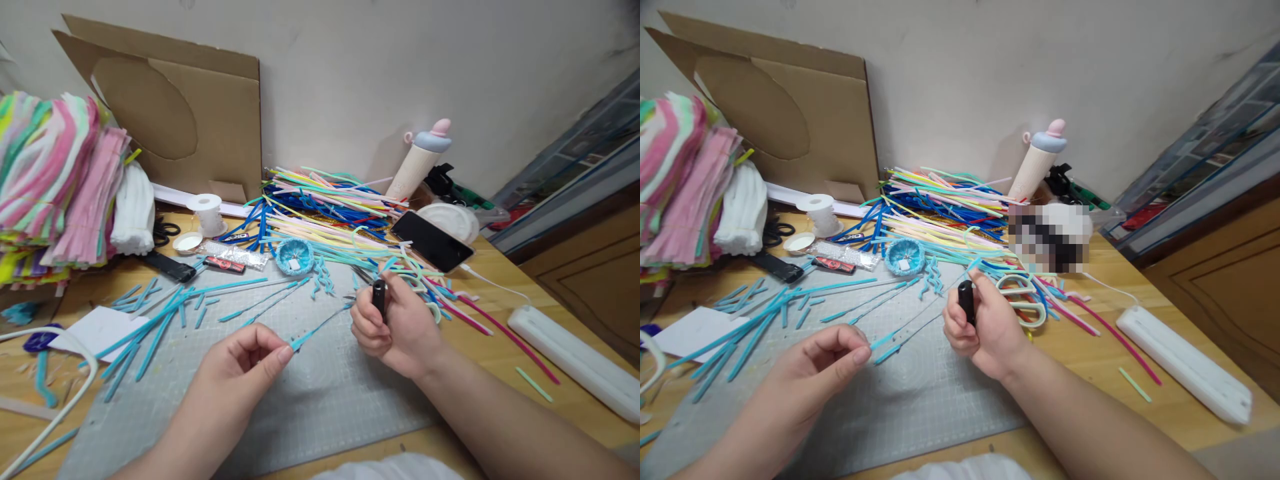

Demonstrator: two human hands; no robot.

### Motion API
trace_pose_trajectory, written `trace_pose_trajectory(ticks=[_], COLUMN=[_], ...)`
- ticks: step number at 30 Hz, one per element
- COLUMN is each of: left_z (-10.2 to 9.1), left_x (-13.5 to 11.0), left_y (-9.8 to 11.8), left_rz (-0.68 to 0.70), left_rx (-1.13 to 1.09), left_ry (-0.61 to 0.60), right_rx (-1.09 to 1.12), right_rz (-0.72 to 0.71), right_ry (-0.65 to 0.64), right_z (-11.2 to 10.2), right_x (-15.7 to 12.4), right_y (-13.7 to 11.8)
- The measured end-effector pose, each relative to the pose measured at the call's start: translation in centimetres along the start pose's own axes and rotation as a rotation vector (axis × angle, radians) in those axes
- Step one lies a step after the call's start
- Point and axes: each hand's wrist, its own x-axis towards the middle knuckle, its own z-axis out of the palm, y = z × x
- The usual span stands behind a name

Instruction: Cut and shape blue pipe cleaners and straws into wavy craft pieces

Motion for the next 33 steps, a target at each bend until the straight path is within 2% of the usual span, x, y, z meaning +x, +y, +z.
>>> trace_pose_trajectory(ticks=[7,15,28,33], left_z=[0.03,0.05,0.12,-0.26], left_x=[-0.01,-0.03,0.0,0.27], left_y=[0.03,0.06,0.05,0.17], left_rz=[-0.011,-0.013,-0.015,0.025], left_rx=[-0.024,-0.011,-0.031,0.022], left_ry=[-0.011,-0.005,-0.017,0.004], right_rx=[0.04,0.052,0.077,0.122], right_rz=[0.031,0.028,0.037,0.102], right_ry=[-0.009,0.049,0.01,0.055], right_z=[-0.14,-0.1,-0.05,-0.23], right_x=[0.15,0.06,0.11,0.21], right_y=[0.24,0.28,0.34,0.36])
